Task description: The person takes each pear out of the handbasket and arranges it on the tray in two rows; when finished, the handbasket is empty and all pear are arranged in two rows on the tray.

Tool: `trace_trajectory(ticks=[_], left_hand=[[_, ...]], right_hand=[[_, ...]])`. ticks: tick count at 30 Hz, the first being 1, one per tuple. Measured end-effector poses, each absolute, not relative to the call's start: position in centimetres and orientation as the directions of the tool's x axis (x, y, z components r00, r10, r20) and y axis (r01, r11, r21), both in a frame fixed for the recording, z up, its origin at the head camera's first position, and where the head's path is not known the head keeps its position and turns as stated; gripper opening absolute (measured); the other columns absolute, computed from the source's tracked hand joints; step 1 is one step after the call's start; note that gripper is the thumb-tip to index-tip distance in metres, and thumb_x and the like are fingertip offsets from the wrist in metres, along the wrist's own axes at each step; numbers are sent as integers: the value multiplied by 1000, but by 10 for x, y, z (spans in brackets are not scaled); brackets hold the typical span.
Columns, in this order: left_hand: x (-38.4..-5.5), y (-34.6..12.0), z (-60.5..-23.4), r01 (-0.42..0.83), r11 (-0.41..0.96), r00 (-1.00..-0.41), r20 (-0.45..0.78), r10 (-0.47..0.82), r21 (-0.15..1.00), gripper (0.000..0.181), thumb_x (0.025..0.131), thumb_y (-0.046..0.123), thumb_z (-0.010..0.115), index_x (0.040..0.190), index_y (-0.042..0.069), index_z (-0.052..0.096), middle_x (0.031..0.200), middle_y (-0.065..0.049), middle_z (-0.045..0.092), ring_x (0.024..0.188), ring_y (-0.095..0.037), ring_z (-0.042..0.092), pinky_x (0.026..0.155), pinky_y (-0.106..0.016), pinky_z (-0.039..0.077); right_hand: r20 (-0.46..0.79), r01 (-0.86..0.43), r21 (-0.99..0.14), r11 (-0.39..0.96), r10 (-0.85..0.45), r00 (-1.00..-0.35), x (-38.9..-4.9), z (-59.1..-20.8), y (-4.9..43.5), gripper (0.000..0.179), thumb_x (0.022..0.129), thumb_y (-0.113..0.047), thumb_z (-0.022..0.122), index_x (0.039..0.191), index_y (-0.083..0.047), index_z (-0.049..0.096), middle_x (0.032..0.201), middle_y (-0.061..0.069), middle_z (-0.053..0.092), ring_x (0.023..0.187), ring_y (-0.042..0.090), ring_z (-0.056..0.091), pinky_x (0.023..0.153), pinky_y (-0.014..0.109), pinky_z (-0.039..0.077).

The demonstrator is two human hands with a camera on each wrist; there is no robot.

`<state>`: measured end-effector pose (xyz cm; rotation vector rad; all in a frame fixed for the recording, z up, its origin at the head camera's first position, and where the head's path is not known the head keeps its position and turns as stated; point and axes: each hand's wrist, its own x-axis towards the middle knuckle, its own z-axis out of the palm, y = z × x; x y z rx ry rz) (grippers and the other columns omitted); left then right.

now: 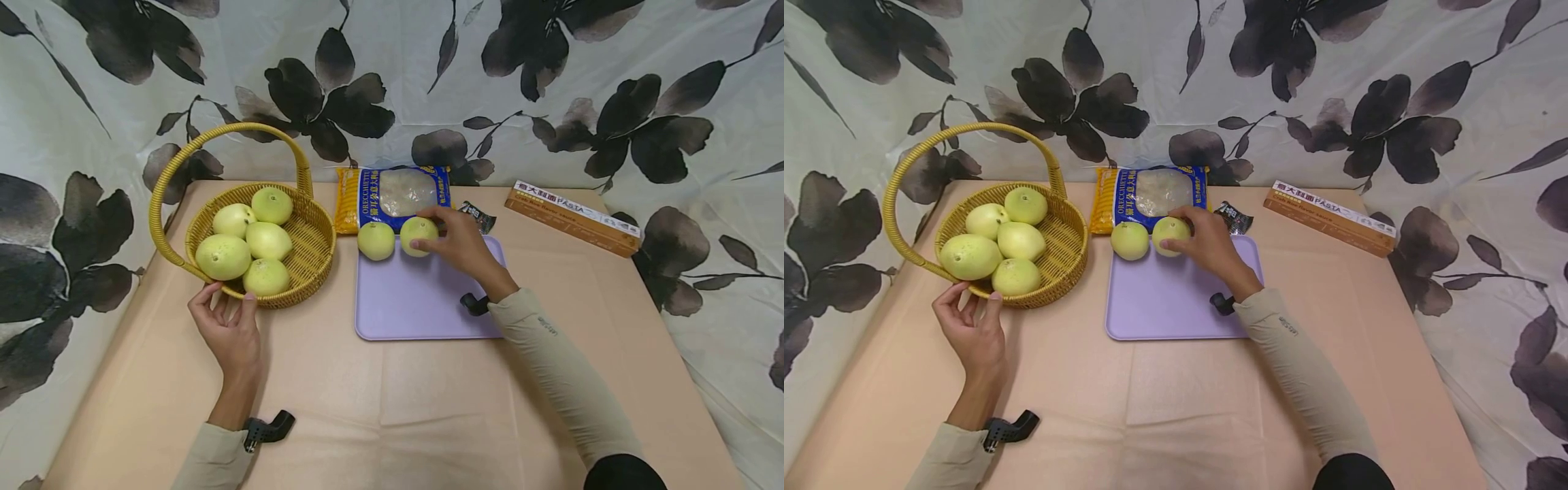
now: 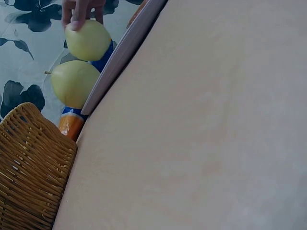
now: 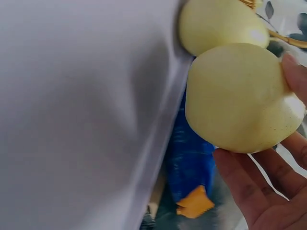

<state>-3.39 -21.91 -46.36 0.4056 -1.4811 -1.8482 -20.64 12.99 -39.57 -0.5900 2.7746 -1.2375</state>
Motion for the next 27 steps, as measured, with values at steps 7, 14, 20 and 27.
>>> trace_trajectory(ticks=[7,14,20,27], left_hand=[[-34,-219,-464,324,-69,-692,187,-698,943,49,96,-6,67,139,3,45,150,-9,42,143,-30,50,98,-24,54],[-34,-220,-464,324,-66,-691,189,-698,944,49,97,-6,67,139,3,45,150,-9,42,143,-30,50,98,-24,54],[-35,-219,-463,328,-71,-691,187,-698,942,49,97,-6,67,139,3,45,151,-9,41,143,-30,50,97,-24,55],[-33,-219,-462,318,-69,-691,182,-699,946,48,97,-5,67,139,3,45,150,-9,42,143,-29,50,99,-24,54]], right_hand=[[62,-296,-719,628,-366,-928,-212,-412,127,58,85,-29,92,136,-10,70,133,11,72,115,28,72,99,43,60],[15,-255,-725,640,-354,-935,-213,-416,125,61,87,-32,90,140,-11,67,136,9,70,118,27,71,101,43,59],[21,-257,-728,636,-353,-935,-212,-416,127,62,87,-32,91,140,-12,67,137,8,70,119,27,71,102,42,59],[56,-282,-746,602,-366,-929,-211,-421,130,60,86,-26,91,139,-11,67,137,8,70,122,29,70,104,42,59]])
